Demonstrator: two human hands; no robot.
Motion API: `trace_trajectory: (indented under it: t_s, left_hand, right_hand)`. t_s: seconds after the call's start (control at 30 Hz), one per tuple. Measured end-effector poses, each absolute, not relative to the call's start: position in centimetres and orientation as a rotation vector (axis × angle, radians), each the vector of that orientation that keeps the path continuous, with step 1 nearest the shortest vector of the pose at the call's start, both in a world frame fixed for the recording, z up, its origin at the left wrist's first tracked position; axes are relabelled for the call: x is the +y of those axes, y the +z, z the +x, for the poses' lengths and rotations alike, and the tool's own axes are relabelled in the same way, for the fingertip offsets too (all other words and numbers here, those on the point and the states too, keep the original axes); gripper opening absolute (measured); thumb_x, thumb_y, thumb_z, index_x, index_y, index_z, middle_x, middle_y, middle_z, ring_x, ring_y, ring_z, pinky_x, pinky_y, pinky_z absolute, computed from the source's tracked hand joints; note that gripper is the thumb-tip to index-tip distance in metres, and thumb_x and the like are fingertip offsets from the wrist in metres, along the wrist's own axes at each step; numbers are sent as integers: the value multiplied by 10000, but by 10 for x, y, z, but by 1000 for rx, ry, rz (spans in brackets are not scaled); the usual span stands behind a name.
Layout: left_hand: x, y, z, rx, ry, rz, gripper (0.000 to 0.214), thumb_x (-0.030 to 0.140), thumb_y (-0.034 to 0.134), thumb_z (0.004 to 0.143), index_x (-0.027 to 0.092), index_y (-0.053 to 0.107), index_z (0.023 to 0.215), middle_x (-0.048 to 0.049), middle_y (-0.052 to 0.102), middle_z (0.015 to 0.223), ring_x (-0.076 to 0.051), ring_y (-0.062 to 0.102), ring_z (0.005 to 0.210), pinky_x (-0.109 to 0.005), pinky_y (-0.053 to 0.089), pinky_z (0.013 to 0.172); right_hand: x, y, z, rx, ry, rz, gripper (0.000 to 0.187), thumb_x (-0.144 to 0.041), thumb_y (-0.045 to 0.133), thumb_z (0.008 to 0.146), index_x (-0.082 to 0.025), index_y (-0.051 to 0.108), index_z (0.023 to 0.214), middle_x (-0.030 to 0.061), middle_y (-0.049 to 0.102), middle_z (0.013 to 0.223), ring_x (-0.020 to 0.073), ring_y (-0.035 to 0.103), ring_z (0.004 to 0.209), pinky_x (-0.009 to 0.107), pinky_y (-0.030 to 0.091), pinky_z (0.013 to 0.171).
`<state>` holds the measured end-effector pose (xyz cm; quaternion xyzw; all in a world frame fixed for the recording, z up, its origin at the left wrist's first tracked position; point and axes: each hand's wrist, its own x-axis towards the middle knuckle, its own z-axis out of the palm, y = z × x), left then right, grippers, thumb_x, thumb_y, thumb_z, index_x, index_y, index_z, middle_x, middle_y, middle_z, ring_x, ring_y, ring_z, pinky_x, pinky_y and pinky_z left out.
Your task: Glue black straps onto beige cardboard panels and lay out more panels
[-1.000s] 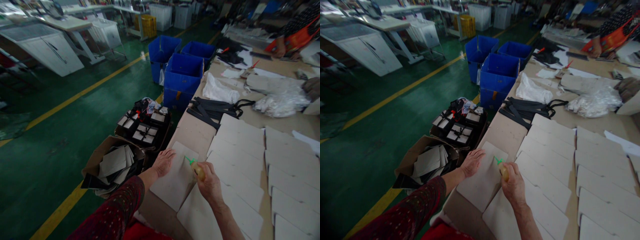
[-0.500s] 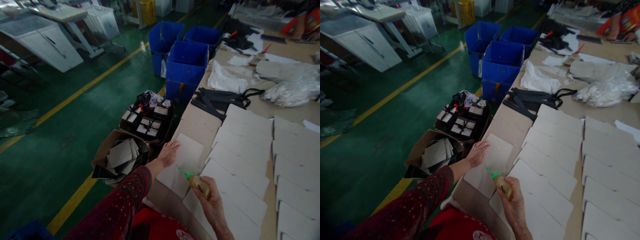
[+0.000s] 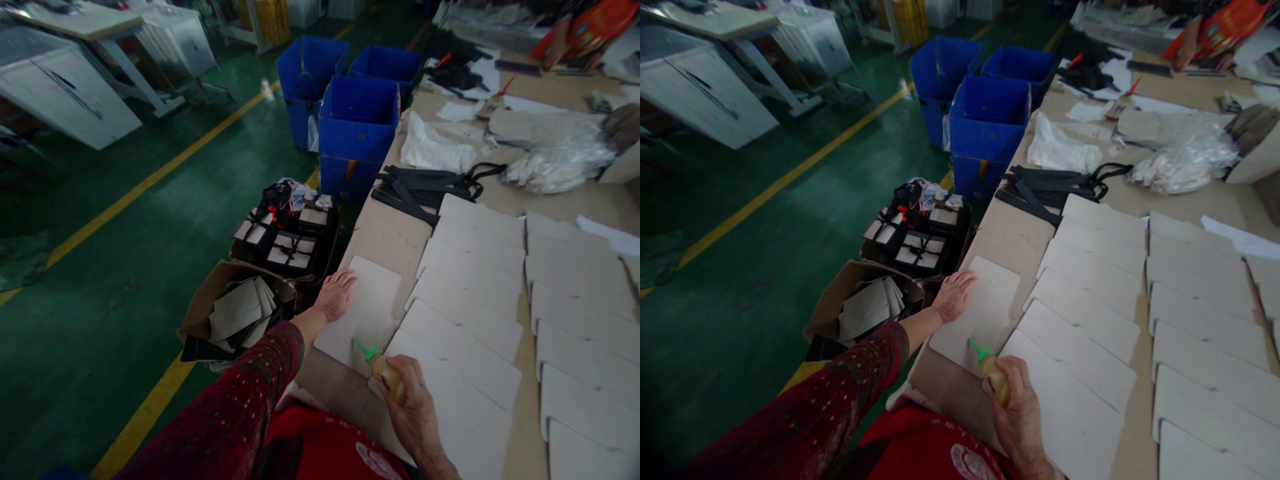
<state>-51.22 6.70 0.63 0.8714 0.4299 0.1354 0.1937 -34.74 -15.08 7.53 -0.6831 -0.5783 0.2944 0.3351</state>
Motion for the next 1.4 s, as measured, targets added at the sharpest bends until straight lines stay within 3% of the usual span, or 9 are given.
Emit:
trace_trajectory:
  t_s: [0.3, 0.57, 0.7, 0.97, 1.17, 1.23, 1.3, 1.37, 1.4]
  left_hand:
    - [66, 4, -512, 1212, 399, 2448, 408, 165, 452, 890, 237, 540, 1281, -59, 515, 1407, -237, 387, 1325, -439, 365, 1022]
    - [67, 5, -512, 1213, 408, 2428, 406, 167, 466, 879, 239, 547, 1271, -52, 517, 1402, -234, 394, 1309, -433, 365, 1023]
    - [66, 5, -512, 1212, 417, 2405, 410, 162, 461, 874, 246, 558, 1264, -57, 528, 1391, -236, 397, 1310, -440, 359, 1034]
    - [70, 11, -510, 1205, 467, 2270, 395, 137, 437, 864, 244, 580, 1217, -63, 529, 1389, -259, 394, 1320, -478, 330, 1071]
    - [26, 53, -500, 1233, 543, 1980, 405, 233, 370, 921, 129, 469, 1299, -198, 347, 1489, -323, 254, 1412, -563, 208, 1135]
    - [-19, 73, -492, 1109, 477, 1876, 365, 317, 420, 921, 154, 514, 1234, -164, 500, 1360, -271, 420, 1316, -441, 360, 1073]
    - [-70, 91, -478, 948, 337, 1749, 324, 426, 513, 887, 196, 586, 1104, -75, 668, 1071, -211, 629, 1006, -331, 508, 848]
    - [-118, 103, -457, 809, 191, 1557, 352, 515, 468, 903, 213, 609, 1016, -23, 694, 932, -168, 663, 834, -268, 516, 680]
    - [-138, 107, -445, 807, 144, 1181, 385, 552, 505, 876, 208, 591, 1025, -34, 684, 986, -180, 656, 887, -274, 508, 689]
  right_hand:
    - [-148, 65, -364, -1604, 652, -1714, 322, -170, 549, 869, -247, 540, 1182, 87, 567, 1137, 206, 592, 1039, 333, 537, 854]
    - [-148, 77, -359, -1519, 690, -1825, 289, -204, 578, 855, -268, 582, 1137, 58, 595, 1097, 195, 615, 967, 308, 532, 805]
    - [-156, 76, -364, -1203, 844, -1822, 269, -315, 676, 808, -248, 604, 1058, 42, 608, 1023, 208, 607, 931, 328, 514, 816]
    - [-207, 86, -361, -199, 951, -1692, 586, -413, 837, 632, -249, 549, 1115, -21, 648, 889, 157, 588, 744, 251, 472, 634]
    - [-241, 101, -358, -87, 712, -1647, 576, -401, 819, 657, -265, 530, 1137, -5, 644, 1023, 198, 620, 903, 316, 492, 775]
    - [-244, 102, -357, -118, 653, -1693, 566, -422, 803, 670, -254, 525, 1133, 5, 642, 1018, 208, 625, 891, 336, 498, 780]
    - [-245, 102, -353, -192, 603, -1770, 541, -439, 783, 689, -240, 530, 1124, 23, 637, 1029, 217, 626, 894, 360, 506, 800]
    - [-248, 102, -348, -334, 536, -1841, 500, -437, 763, 715, -227, 543, 1112, 48, 620, 1070, 229, 617, 934, 382, 509, 836]
    - [-251, 101, -345, -436, 502, -1859, 470, -425, 750, 733, -224, 552, 1109, 60, 609, 1090, 237, 607, 968, 393, 506, 859]
